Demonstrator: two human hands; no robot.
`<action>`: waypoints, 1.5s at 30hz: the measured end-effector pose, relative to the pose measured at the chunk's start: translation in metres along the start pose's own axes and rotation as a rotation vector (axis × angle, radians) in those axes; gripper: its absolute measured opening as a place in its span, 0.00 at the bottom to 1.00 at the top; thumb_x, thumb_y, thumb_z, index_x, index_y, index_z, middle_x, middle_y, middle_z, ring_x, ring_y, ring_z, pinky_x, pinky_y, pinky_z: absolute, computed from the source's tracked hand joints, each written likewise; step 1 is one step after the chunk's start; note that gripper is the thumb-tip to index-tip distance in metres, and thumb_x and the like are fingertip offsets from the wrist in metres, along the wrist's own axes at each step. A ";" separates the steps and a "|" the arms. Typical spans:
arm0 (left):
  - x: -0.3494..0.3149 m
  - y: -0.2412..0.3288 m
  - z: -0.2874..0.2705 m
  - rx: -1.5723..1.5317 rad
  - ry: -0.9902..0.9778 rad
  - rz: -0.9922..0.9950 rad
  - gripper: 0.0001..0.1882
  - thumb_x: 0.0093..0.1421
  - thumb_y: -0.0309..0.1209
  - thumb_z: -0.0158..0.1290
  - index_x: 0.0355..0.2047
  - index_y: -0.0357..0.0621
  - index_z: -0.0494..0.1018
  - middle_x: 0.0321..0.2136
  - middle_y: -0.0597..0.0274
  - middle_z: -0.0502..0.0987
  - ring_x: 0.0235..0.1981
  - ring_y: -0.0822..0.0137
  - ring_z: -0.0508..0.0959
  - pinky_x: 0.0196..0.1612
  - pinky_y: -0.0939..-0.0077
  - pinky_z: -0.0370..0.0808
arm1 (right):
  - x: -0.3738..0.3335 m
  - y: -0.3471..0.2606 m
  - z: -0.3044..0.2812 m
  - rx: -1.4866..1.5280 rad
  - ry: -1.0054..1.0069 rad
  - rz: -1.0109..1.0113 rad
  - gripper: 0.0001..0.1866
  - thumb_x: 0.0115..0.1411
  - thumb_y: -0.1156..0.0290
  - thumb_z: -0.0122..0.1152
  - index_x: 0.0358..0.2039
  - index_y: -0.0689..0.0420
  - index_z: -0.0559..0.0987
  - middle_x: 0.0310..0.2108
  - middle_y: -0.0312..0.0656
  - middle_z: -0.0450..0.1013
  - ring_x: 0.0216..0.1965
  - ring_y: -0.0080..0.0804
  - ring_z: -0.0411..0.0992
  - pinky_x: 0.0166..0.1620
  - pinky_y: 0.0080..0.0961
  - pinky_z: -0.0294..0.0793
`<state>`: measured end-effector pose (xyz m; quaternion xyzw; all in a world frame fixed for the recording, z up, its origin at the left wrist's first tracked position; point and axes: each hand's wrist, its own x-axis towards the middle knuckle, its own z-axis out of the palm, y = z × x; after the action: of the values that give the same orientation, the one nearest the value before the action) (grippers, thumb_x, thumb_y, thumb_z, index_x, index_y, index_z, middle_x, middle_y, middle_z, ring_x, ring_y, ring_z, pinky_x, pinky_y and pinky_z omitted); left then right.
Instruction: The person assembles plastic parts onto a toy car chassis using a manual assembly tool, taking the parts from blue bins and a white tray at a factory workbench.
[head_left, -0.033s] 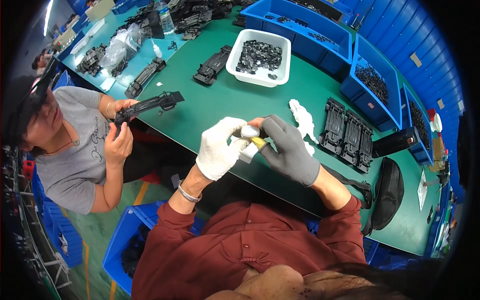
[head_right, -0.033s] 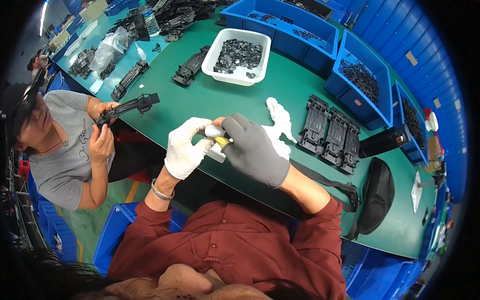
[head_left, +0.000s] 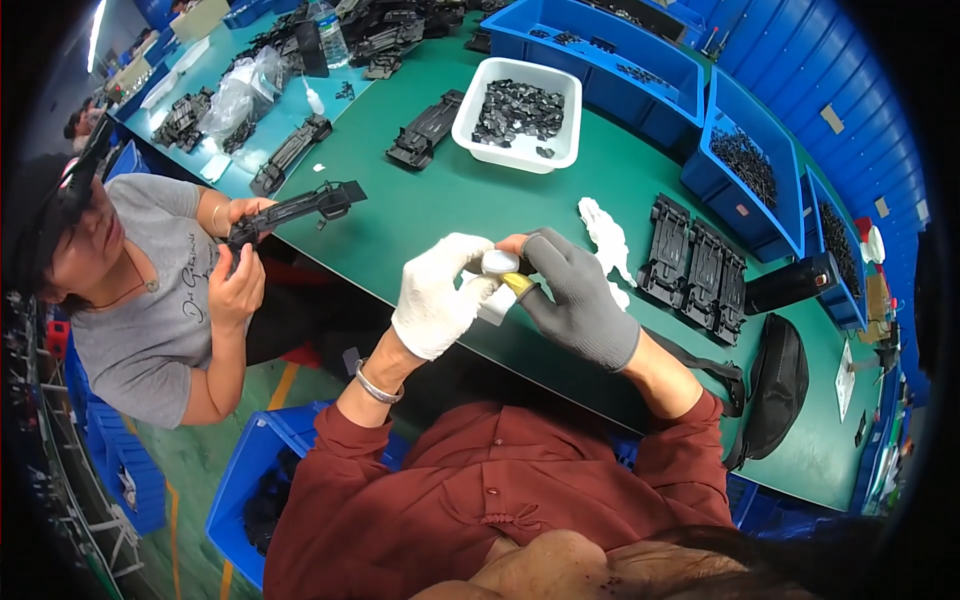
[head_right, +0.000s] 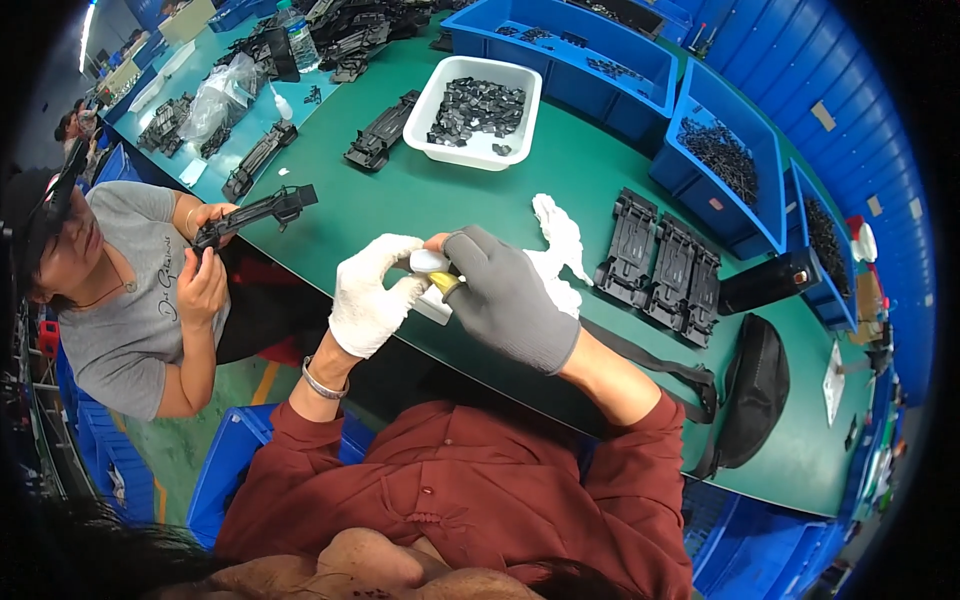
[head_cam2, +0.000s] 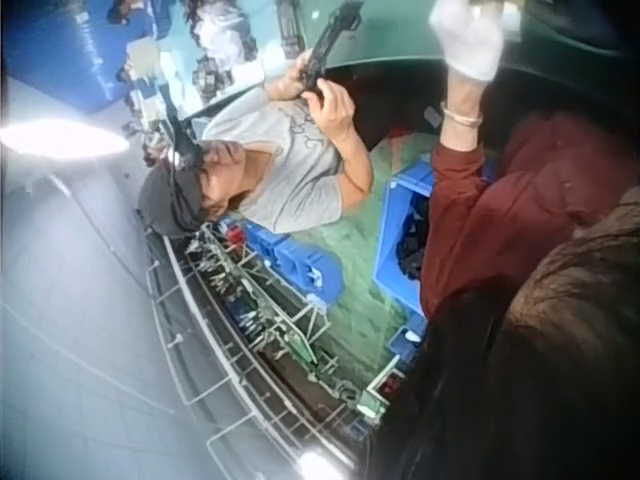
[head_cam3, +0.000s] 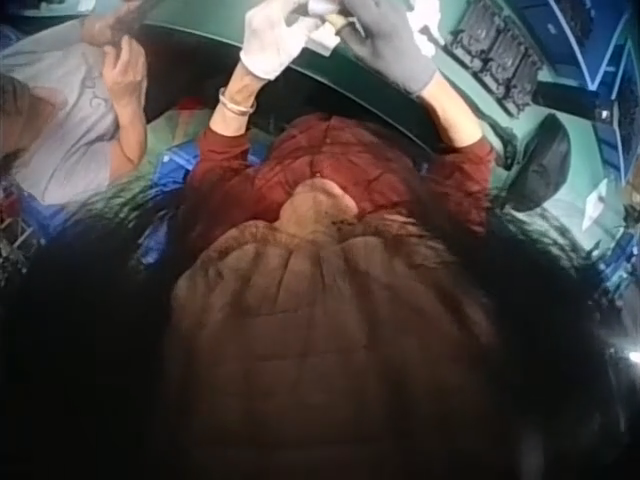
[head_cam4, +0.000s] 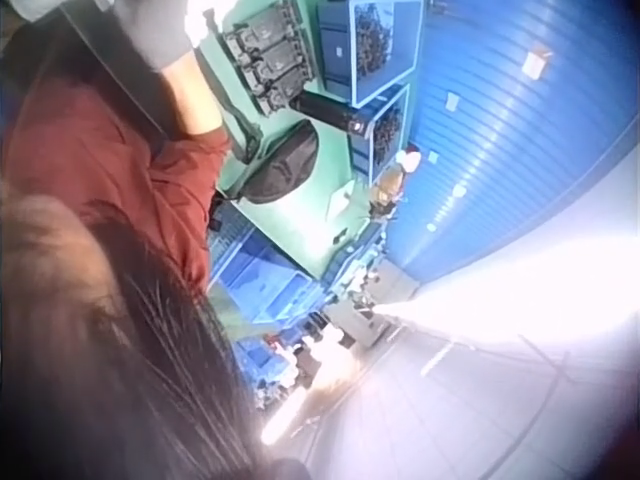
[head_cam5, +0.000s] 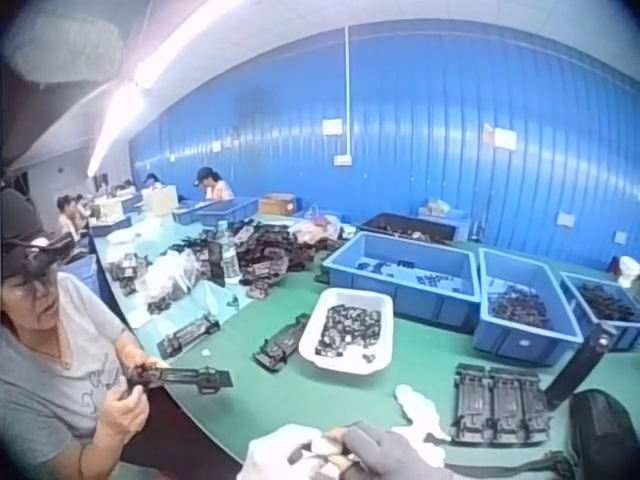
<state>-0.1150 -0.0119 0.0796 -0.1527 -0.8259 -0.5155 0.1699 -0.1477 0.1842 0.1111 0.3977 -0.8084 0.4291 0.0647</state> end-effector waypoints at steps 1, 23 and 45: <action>0.000 -0.002 0.000 0.001 -0.003 -0.001 0.17 0.53 0.19 0.65 0.44 0.36 0.77 0.36 0.54 0.82 0.38 0.60 0.84 0.44 0.72 0.79 | 0.000 0.000 0.000 -0.014 -0.001 -0.004 0.21 0.50 0.84 0.61 0.47 0.62 0.74 0.36 0.51 0.72 0.35 0.54 0.74 0.35 0.42 0.73; 0.000 -0.012 0.008 -0.017 0.039 0.121 0.09 0.56 0.23 0.63 0.37 0.40 0.77 0.29 0.58 0.79 0.29 0.62 0.80 0.34 0.73 0.76 | -0.004 0.016 0.015 -0.007 0.093 -0.095 0.17 0.47 0.85 0.59 0.40 0.62 0.74 0.32 0.50 0.70 0.29 0.53 0.73 0.30 0.43 0.70; -0.001 -0.016 0.010 -0.041 0.067 0.122 0.09 0.52 0.19 0.63 0.34 0.41 0.79 0.28 0.58 0.78 0.29 0.61 0.79 0.35 0.71 0.75 | -0.004 0.020 0.014 -0.008 0.062 -0.106 0.21 0.44 0.86 0.56 0.42 0.62 0.75 0.32 0.49 0.70 0.31 0.53 0.73 0.32 0.41 0.71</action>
<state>-0.1221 -0.0097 0.0626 -0.1889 -0.7983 -0.5257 0.2251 -0.1561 0.1824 0.0878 0.4264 -0.7855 0.4338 0.1140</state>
